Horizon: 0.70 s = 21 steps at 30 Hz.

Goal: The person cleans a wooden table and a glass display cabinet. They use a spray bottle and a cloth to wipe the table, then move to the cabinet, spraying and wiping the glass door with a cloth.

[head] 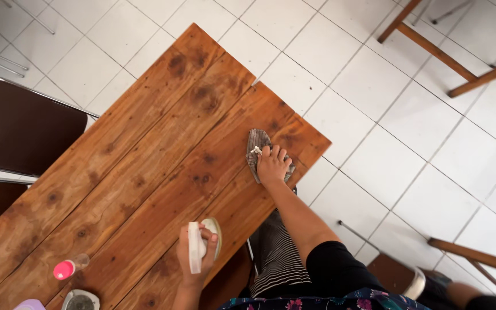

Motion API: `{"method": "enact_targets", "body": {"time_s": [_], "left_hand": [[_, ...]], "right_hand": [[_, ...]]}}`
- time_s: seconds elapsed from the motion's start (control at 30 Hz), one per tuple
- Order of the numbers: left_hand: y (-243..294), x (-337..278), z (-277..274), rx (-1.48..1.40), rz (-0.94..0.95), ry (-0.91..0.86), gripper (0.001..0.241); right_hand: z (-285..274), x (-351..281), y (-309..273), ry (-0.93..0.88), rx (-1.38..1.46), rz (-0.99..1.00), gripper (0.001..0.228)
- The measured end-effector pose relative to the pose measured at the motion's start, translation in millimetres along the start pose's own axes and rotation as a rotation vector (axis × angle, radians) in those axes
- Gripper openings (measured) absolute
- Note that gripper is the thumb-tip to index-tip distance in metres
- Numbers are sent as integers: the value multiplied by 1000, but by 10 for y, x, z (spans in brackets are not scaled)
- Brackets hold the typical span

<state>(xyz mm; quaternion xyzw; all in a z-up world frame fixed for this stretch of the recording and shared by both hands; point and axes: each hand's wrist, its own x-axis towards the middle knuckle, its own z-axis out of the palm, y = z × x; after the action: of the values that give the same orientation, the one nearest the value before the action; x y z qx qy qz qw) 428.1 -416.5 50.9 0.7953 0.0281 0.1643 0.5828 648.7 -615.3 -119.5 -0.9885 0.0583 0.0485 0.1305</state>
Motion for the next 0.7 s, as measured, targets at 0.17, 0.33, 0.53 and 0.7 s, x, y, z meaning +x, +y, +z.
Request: {"method": "enact_targets", "body": {"time_s": [0.17, 0.33, 0.53, 0.7], "left_hand": [[28, 376, 450, 22, -61, 75, 31], [45, 877, 1085, -26, -164, 117, 31], [177, 1407, 1749, 51, -175, 143, 31], [295, 1736, 2018, 21, -42, 115, 38]], "right_hand": [[52, 483, -9, 48, -128, -147, 33], [-58, 918, -7, -110, -176, -369, 35], [-363, 1109, 340, -152, -61, -614, 29], [-614, 1233, 680, -118, -68, -609, 30]]}}
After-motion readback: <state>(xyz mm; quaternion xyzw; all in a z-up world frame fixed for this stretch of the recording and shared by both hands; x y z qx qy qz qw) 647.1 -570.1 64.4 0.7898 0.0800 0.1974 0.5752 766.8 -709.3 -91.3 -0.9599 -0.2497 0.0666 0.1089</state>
